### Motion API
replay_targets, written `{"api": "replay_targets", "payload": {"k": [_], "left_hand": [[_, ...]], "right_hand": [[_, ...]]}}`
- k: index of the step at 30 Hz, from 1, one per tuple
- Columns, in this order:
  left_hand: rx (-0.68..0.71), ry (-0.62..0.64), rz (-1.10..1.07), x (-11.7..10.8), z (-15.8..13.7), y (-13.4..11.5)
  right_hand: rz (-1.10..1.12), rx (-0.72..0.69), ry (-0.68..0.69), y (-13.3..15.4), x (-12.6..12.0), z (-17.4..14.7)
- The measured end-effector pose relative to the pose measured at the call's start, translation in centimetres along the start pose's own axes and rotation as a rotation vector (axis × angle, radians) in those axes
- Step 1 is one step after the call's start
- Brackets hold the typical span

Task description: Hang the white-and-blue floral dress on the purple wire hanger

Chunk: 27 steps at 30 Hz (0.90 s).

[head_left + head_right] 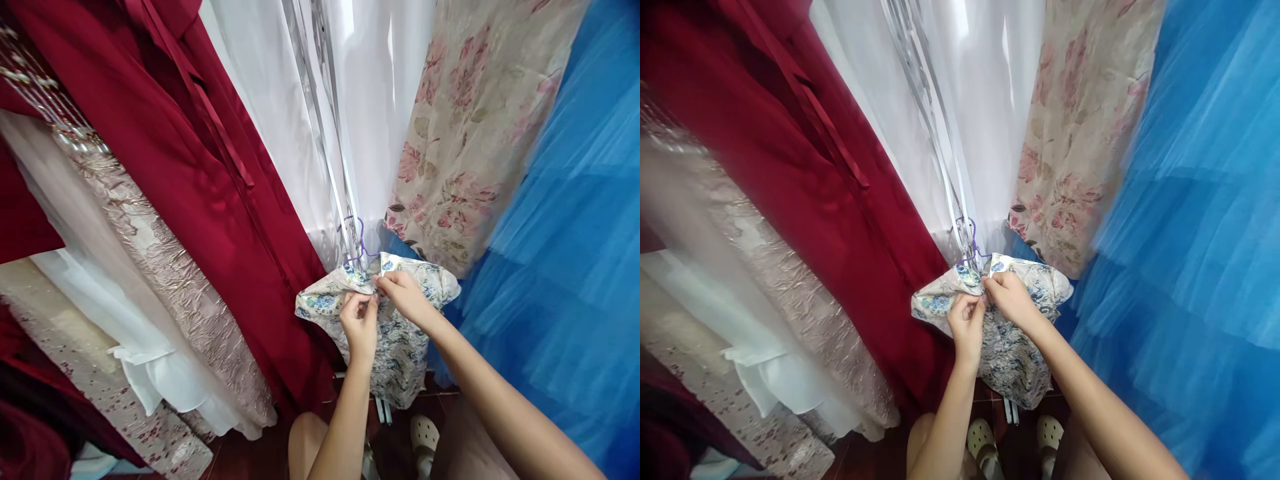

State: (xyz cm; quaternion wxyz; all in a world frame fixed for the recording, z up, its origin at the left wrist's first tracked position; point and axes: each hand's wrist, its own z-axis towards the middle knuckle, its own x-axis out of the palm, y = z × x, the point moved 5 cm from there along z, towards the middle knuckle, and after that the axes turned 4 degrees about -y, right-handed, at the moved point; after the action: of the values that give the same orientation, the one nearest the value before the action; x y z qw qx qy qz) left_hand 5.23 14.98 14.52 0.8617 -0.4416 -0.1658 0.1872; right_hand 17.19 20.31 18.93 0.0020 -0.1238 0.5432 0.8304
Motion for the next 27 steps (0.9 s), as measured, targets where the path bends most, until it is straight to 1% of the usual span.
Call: {"api": "replay_targets", "payload": {"k": [3, 6, 8, 10, 12, 14, 16, 19, 20, 21, 22, 23, 24, 25, 27], "left_hand": [[-0.12, 0.009, -0.172, 1.1, 0.2, 0.7], [-0.162, 0.0, -0.21, 2.0, 0.3, 1.0], [-0.192, -0.001, -0.222, 2.5, 0.3, 1.6], [-0.244, -0.014, -0.224, 2.9, 0.1, 3.0], [-0.329, -0.008, -0.183, 3.2, -0.7, 5.3], [-0.423, 0.026, -0.119, 3.0, -2.6, 8.2], [-0.494, 0.054, -0.077, 2.2, -5.8, 11.0], [-0.567, 0.059, -0.027, -0.2, -11.3, 14.1], [-0.585, 0.061, -0.007, -1.1, -12.6, 14.8], [-0.584, 0.029, 0.019, -2.2, -13.4, 15.2], [-0.576, -0.032, 0.055, -3.4, -13.6, 15.2], [-0.556, -0.108, 0.093, -4.5, -13.0, 15.0], [-0.516, -0.195, 0.132, -5.6, -11.8, 14.4], [-0.477, -0.27, 0.171, -6.4, -10.0, 13.5], [-0.291, -0.303, 0.209, -7.1, -5.1, 10.9]], "right_hand": [[0.193, 0.114, 0.056, 0.8, 0.3, -0.1], [0.346, 0.187, 0.054, 1.4, 0.5, -0.3], [0.428, 0.216, 0.047, 1.4, 0.7, -0.5], [0.497, 0.245, 0.036, 1.3, 0.7, -0.5], [0.586, 0.26, 0.031, 1.3, 0.6, -0.5], [0.685, 0.234, 0.036, 1.7, 0.2, -0.3], [0.737, 0.188, 0.046, 2.2, -0.5, -0.2], [0.7, 0.183, 0.067, 2.2, -1.4, -0.2], [0.68, 0.196, 0.074, 1.9, -1.6, -0.3], [0.663, 0.207, 0.078, 1.6, -1.7, -0.5], [0.643, 0.211, 0.076, 1.2, -1.9, -0.6], [0.619, 0.212, 0.066, 0.8, -2.1, -0.8], [0.587, 0.21, 0.053, 0.5, -2.4, -1.0], [0.547, 0.208, 0.035, 0.1, -2.7, -1.2], [0.43, 0.193, -0.017, -0.5, -3.6, -1.4]]}}
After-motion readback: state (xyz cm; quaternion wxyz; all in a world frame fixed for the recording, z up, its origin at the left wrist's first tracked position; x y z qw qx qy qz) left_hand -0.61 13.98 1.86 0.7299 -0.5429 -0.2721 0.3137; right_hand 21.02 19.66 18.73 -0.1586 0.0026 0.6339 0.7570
